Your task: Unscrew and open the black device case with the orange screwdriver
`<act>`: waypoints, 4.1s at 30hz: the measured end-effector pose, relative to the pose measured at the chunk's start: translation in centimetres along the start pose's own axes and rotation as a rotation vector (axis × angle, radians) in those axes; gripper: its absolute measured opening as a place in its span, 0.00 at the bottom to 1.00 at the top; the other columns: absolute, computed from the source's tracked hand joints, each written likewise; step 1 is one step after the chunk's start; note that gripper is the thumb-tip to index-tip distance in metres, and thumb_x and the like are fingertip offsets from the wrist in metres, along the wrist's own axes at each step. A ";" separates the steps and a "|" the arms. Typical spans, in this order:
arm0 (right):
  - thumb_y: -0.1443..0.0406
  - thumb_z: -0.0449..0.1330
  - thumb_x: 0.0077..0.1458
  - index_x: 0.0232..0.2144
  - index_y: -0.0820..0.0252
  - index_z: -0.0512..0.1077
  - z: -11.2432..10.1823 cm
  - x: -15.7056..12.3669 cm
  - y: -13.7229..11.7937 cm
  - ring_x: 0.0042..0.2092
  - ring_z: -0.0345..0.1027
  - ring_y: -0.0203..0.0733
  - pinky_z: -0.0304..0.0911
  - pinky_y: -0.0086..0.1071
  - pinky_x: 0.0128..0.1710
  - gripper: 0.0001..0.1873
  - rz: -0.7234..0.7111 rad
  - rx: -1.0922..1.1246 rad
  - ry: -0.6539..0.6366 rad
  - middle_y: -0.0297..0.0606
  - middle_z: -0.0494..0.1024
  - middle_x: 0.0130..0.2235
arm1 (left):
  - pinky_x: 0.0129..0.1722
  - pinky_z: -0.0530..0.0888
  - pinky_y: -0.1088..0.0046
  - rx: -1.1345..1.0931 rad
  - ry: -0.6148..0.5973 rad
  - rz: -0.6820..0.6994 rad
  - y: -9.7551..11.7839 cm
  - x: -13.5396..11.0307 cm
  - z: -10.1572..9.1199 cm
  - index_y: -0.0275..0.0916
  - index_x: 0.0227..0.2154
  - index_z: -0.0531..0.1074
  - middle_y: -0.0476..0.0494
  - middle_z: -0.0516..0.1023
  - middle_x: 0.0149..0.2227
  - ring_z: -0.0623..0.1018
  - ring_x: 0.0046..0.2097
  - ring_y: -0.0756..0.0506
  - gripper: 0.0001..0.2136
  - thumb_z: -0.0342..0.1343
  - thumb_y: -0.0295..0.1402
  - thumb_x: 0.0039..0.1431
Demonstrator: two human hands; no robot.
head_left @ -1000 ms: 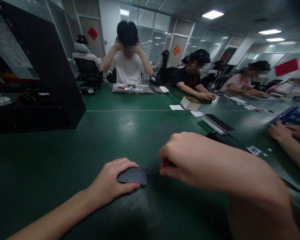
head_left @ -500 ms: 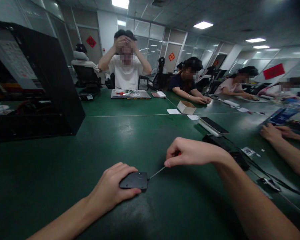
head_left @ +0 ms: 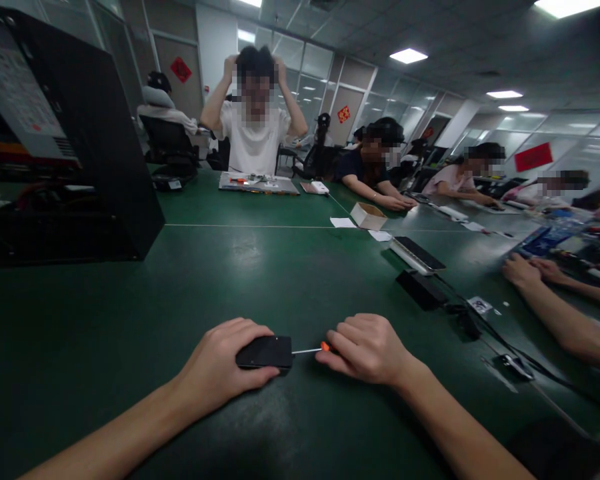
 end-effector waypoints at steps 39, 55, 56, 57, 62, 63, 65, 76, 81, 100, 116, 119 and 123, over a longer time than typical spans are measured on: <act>0.56 0.50 0.71 0.39 0.60 0.76 2.9 0.9 -2.6 0.36 0.76 0.42 0.66 0.33 0.36 0.19 0.575 0.556 -0.280 0.40 0.81 0.36 | 0.51 0.77 0.58 -0.118 0.049 -0.295 -1.0 -0.5 -0.4 0.43 0.51 0.77 0.43 0.84 0.49 0.82 0.49 0.37 0.20 0.67 0.39 0.56; 0.64 0.47 0.71 0.57 0.61 0.69 2.3 0.5 -3.0 0.46 0.79 0.46 0.73 0.38 0.44 0.18 0.508 0.569 -0.233 0.47 0.81 0.50 | 0.53 0.77 0.58 -0.094 0.149 -0.343 -1.2 -0.5 -0.9 0.40 0.53 0.77 0.41 0.83 0.51 0.82 0.51 0.36 0.21 0.65 0.40 0.58; 0.64 0.47 0.71 0.60 0.62 0.67 2.5 0.6 -3.5 0.46 0.79 0.46 0.74 0.38 0.44 0.20 0.492 0.572 -0.198 0.48 0.81 0.50 | 0.53 0.77 0.59 -0.086 0.162 -0.339 -1.1 -0.5 -0.9 0.40 0.53 0.78 0.41 0.84 0.51 0.82 0.51 0.37 0.21 0.65 0.39 0.58; 0.65 0.46 0.71 0.61 0.62 0.66 2.6 0.6 -3.9 0.45 0.79 0.47 0.74 0.39 0.42 0.21 0.479 0.570 -0.175 0.48 0.81 0.48 | 0.53 0.77 0.60 -0.077 0.171 -0.337 -1.0 -0.6 -1.0 0.39 0.52 0.78 0.41 0.84 0.51 0.83 0.50 0.37 0.21 0.65 0.39 0.57; 0.66 0.44 0.71 0.63 0.66 0.66 3.5 0.4 -4.9 0.35 0.76 0.44 0.74 0.38 0.35 0.24 0.482 0.631 -0.108 0.47 0.79 0.38 | 0.52 0.78 0.62 -0.042 0.205 -0.319 -1.0 -0.7 -1.1 0.41 0.51 0.79 0.43 0.85 0.49 0.84 0.48 0.38 0.20 0.65 0.40 0.57; 0.66 0.44 0.71 0.63 0.66 0.66 3.5 0.4 -5.0 0.36 0.76 0.44 0.74 0.37 0.36 0.24 0.493 0.663 -0.088 0.47 0.79 0.39 | 0.52 0.78 0.62 -0.043 0.211 -0.312 -1.1 -0.7 -1.1 0.41 0.51 0.79 0.44 0.85 0.50 0.84 0.49 0.38 0.19 0.65 0.40 0.57; 0.66 0.45 0.71 0.63 0.64 0.67 3.7 0.3 -5.2 0.38 0.76 0.44 0.74 0.37 0.39 0.23 0.520 0.728 -0.057 0.48 0.80 0.41 | 0.52 0.78 0.63 -0.052 0.222 -0.302 -1.1 -0.8 -1.1 0.41 0.51 0.79 0.44 0.84 0.50 0.84 0.49 0.38 0.19 0.65 0.39 0.57; 0.67 0.50 0.69 0.57 0.64 0.73 2.3 -0.1 -3.0 0.28 0.72 0.39 0.66 0.32 0.27 0.19 0.464 0.544 -0.070 0.41 0.78 0.32 | 0.50 0.80 0.62 -0.087 0.235 -0.383 -1.2 -0.7 -1.4 0.40 0.51 0.80 0.43 0.85 0.49 0.84 0.48 0.38 0.19 0.66 0.36 0.55; 0.68 0.51 0.68 0.57 0.66 0.73 2.6 -0.1 -2.9 0.26 0.67 0.35 0.61 0.29 0.25 0.19 0.389 0.562 0.008 0.37 0.75 0.29 | 0.52 0.78 0.60 -0.077 0.231 -0.413 -1.5 -0.7 -1.4 0.39 0.51 0.80 0.42 0.85 0.50 0.84 0.49 0.37 0.20 0.66 0.39 0.56; 0.65 0.52 0.70 0.57 0.62 0.73 3.0 0.3 -2.5 0.28 0.68 0.33 0.58 0.28 0.27 0.18 0.143 0.636 -0.068 0.36 0.77 0.30 | 0.51 0.76 0.63 -0.168 0.061 -0.302 -1.2 -0.4 -0.4 0.43 0.52 0.78 0.43 0.84 0.50 0.82 0.49 0.38 0.22 0.67 0.40 0.55; 0.63 0.53 0.70 0.44 0.61 0.75 1.1 -0.2 -1.0 0.26 0.68 0.33 0.55 0.30 0.25 0.12 0.082 0.531 -0.143 0.33 0.75 0.27 | 0.47 0.75 0.68 -0.248 -0.105 -0.183 -0.6 0.0 -1.0 0.43 0.54 0.76 0.44 0.83 0.50 0.82 0.46 0.41 0.22 0.67 0.38 0.57; 0.62 0.51 0.71 0.46 0.61 0.74 1.4 0.1 -1.9 0.26 0.69 0.33 0.55 0.30 0.26 0.14 0.077 0.486 -0.170 0.34 0.77 0.28 | 0.48 0.75 0.68 -0.249 -0.098 -0.177 -0.6 0.0 -0.8 0.42 0.54 0.76 0.44 0.83 0.50 0.82 0.48 0.41 0.23 0.67 0.38 0.56; 0.59 0.51 0.71 0.48 0.61 0.71 1.8 0.4 -2.6 0.27 0.72 0.33 0.60 0.28 0.28 0.14 0.129 0.523 -0.135 0.35 0.80 0.32 | 0.50 0.74 0.69 -0.265 -0.085 -0.168 -0.7 0.0 -0.6 0.42 0.54 0.77 0.44 0.83 0.51 0.82 0.50 0.41 0.22 0.68 0.37 0.56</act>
Point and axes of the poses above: each hand's wrist, its own x-axis towards the middle knuckle, its own z-axis out of the palm, y = z × x, the point moved 6 cm from there along x, towards the middle knuckle
